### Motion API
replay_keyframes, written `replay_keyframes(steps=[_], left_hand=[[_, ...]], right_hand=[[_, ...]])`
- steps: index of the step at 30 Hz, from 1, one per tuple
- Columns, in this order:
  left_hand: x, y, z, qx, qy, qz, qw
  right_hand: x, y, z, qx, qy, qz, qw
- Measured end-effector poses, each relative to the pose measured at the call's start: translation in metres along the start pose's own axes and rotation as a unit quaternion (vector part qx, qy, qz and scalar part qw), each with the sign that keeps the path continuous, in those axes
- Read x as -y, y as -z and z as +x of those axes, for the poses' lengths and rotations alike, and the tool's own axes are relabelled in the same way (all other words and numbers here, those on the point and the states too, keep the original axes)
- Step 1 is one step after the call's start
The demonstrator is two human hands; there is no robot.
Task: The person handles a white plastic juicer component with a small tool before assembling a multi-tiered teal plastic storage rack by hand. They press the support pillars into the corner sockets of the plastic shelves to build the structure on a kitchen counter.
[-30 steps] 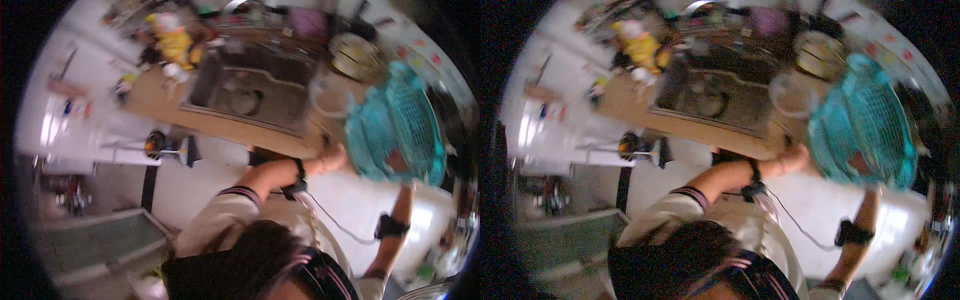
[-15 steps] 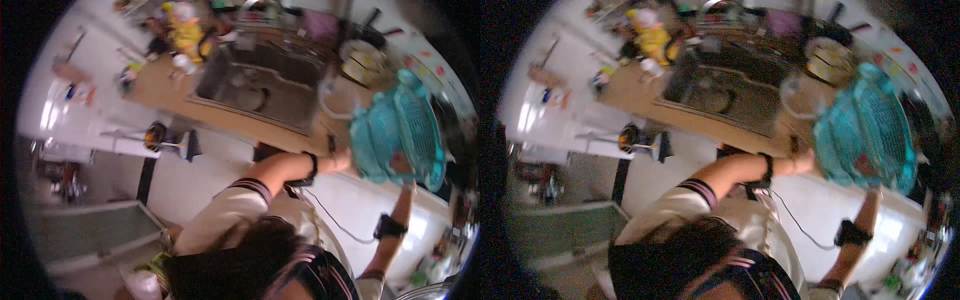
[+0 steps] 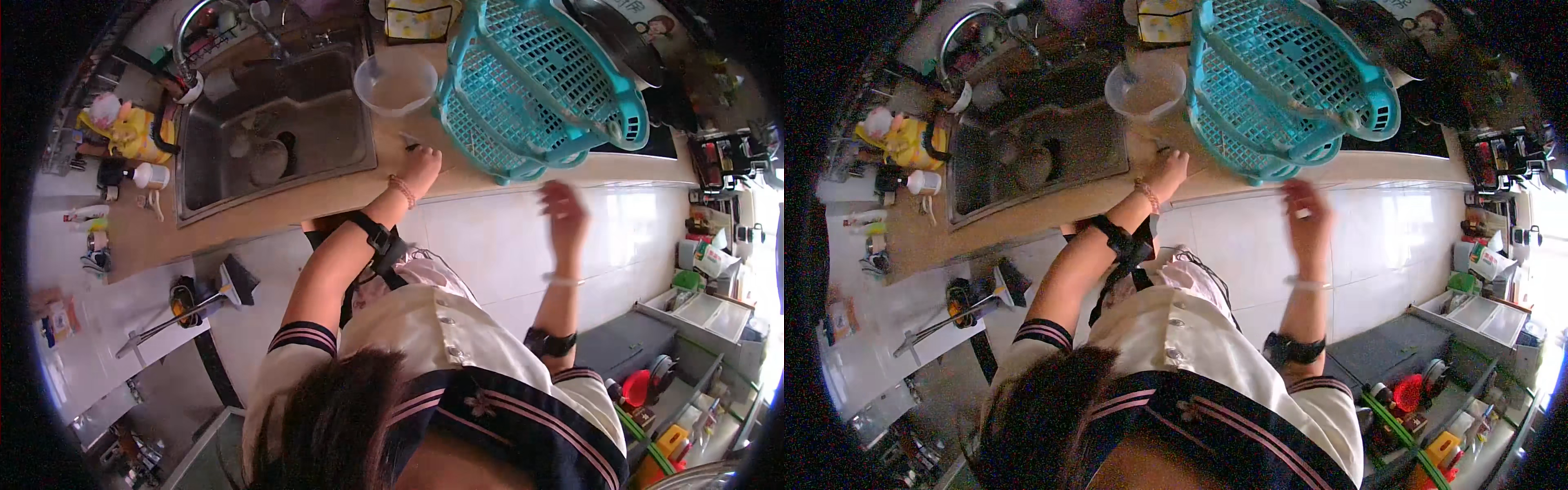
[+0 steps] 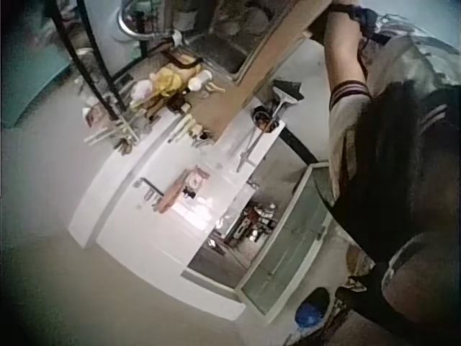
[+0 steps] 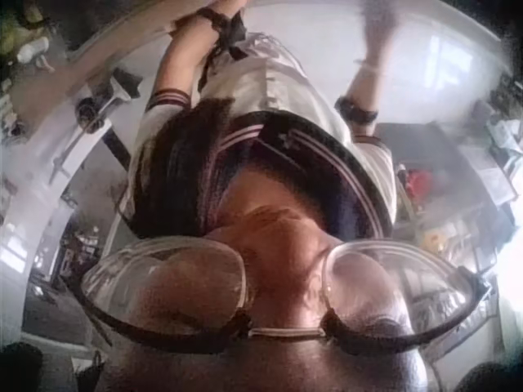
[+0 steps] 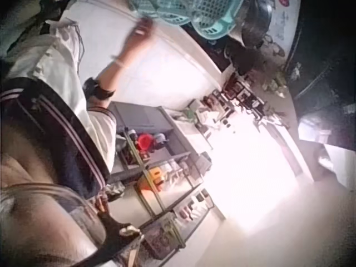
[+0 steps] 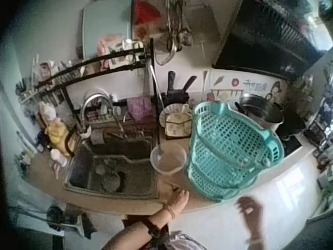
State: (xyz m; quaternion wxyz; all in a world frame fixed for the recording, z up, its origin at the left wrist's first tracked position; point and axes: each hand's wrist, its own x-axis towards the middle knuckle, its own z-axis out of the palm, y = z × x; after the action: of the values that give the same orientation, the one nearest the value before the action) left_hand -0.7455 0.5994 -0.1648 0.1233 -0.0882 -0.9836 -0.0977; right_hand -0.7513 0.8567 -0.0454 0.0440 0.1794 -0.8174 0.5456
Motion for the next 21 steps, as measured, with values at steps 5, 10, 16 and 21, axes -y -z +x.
replay_keyframes(steps=[5,10,16,21], left_hand=[[-0.006,0.016,0.001,-0.027,0.03,-0.155,0.987],[-0.028,-0.01,0.001,-0.001,0.043,-0.046,0.998],[-0.032,-0.012,0.003,0.113,0.053,0.104,0.987],[-0.046,0.025,0.013,0.253,-0.002,0.119,0.96]], right_hand=[[-0.01,-0.097,-0.008,0.064,0.055,-0.187,0.979],[-0.063,-0.134,0.053,0.031,0.037,-0.464,0.885],[-0.087,-0.148,0.082,-0.035,-0.01,-0.402,0.915],[-0.138,-0.135,0.087,-0.008,0.052,-0.455,0.889]])
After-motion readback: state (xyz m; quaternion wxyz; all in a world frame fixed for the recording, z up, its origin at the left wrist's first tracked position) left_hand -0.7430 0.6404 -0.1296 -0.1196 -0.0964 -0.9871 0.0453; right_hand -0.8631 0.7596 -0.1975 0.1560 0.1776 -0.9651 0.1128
